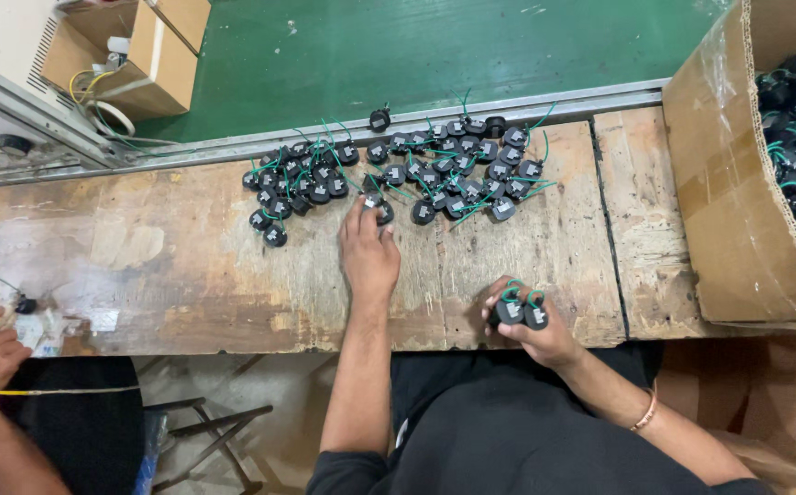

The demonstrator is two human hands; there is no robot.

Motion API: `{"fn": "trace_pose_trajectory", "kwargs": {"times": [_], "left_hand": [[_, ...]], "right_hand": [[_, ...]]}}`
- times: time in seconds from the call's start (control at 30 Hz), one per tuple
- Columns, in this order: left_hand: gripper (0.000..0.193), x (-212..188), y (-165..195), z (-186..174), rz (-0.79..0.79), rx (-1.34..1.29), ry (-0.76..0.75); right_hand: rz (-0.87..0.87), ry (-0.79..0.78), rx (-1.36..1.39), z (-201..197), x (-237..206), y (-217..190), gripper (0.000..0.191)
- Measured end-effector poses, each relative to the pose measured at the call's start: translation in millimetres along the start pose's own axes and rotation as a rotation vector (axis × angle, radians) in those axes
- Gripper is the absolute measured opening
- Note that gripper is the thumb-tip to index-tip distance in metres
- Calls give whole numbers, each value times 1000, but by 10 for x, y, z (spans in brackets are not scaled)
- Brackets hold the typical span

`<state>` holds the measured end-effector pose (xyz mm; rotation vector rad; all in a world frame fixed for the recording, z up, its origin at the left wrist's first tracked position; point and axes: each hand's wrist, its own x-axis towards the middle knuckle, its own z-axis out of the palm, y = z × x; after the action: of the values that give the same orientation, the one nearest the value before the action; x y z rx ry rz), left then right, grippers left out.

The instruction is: The person picks up black plug-shaped components with green cords from a cardboard box, coils and secures each cord around the component by hand, and places the finished unit on the workbench in a growing pile, repeating this for many units throughout the clip.

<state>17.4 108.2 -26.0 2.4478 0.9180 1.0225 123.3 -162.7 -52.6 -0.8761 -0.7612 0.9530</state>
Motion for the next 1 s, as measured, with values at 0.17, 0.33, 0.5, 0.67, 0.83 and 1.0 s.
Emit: {"fn": "trace_pose_trajectory", "kwargs": {"times": [0.17,0.33,0.5,0.67,0.83,1.0], "left_hand": [[44,-12,57,-52,-205,-100,-61],[65,-12,8,-7,-257,-368,75],[50,-38,-132,56,-442,-775,203],[45,-103,-24,3,-449,-1138,364],[25,-715,570,-38,-195,-1375,-94],[21,-766,932,30,142,-848,-4]], "right_hand": [[90,46,437,-142,-69,116,39],[55,-3,374,-145,-61,135,38],[30,-14,335,-57,-12,63,37],[56,34,386,0,28,2,44],[129,106,475,-9,85,65,53],[154,39,351,-72,33,129,49]]}}
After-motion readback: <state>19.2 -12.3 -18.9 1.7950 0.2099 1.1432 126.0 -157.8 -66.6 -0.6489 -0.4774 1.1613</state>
